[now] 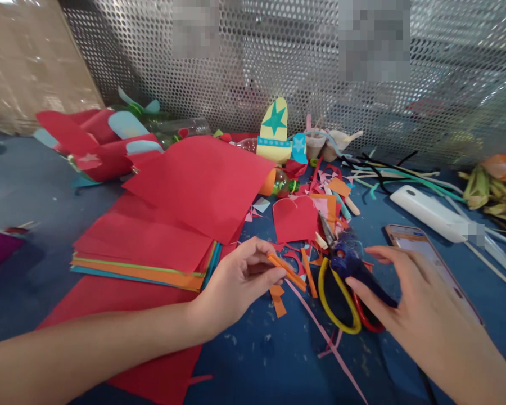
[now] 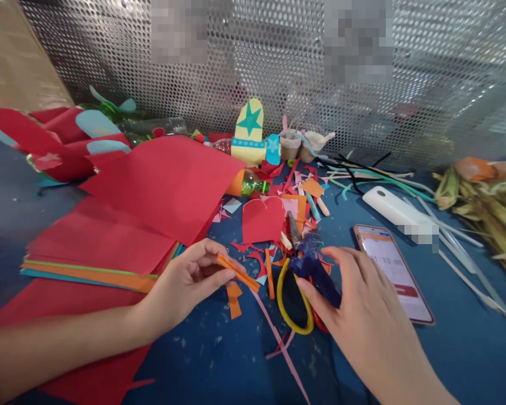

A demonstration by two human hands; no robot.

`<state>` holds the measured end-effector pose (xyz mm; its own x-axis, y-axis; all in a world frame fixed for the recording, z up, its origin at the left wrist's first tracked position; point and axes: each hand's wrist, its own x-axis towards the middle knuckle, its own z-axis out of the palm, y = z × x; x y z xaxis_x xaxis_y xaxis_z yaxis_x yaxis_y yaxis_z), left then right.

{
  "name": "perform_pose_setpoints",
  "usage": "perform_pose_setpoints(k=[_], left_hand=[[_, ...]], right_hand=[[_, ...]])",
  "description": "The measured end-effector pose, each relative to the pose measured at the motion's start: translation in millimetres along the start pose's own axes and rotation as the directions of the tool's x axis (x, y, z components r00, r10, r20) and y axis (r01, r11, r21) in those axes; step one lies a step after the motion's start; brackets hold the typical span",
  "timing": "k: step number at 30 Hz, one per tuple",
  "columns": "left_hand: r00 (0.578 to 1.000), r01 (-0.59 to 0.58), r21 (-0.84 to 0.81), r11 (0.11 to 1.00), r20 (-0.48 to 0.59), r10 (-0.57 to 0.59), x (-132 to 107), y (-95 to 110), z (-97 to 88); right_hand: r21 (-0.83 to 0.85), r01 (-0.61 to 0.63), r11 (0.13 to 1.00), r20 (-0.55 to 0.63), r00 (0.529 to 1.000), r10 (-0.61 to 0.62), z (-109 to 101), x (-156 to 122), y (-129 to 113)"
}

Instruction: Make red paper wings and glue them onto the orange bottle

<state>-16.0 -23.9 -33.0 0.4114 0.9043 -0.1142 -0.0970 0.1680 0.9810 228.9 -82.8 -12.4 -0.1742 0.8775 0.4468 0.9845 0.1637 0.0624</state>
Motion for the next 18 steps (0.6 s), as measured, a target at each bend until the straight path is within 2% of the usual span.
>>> perform_pose_setpoints(k=[1, 3, 6, 12, 18], left_hand=[[1.0, 0.017, -0.032, 0.999, 0.022, -0.016, -1, 0, 1.0], [0.995, 0.061, -0.09, 0.994, 0.081, -0.053, -4, 0, 3.5], [0.982, 0.116, -0.178, 0.977, 0.168, -0.086, -10, 0, 7.4], [0.962, 0.144, -0.273, 0.951, 0.263, -0.07, -16, 0, 12.6], [0.964, 0.13, -0.247, 0.96, 0.257, -0.064, -15, -3, 11.3]], right_hand=[[0.094, -0.006, 0.996, -0.001, 1.0, 0.006, -5, 0, -6], [0.27, 0.053, 0.961, 0.03, 0.998, -0.063, -11, -2, -17], [0.417, 0.143, 0.898, 0.069, 0.98, -0.188, -11, -8, -32], [0.554, 0.138, 0.821, 0.038, 0.981, -0.19, -4, -14, -42], [0.609, 0.113, 0.785, 0.028, 0.986, -0.163, -5, -14, -45]])
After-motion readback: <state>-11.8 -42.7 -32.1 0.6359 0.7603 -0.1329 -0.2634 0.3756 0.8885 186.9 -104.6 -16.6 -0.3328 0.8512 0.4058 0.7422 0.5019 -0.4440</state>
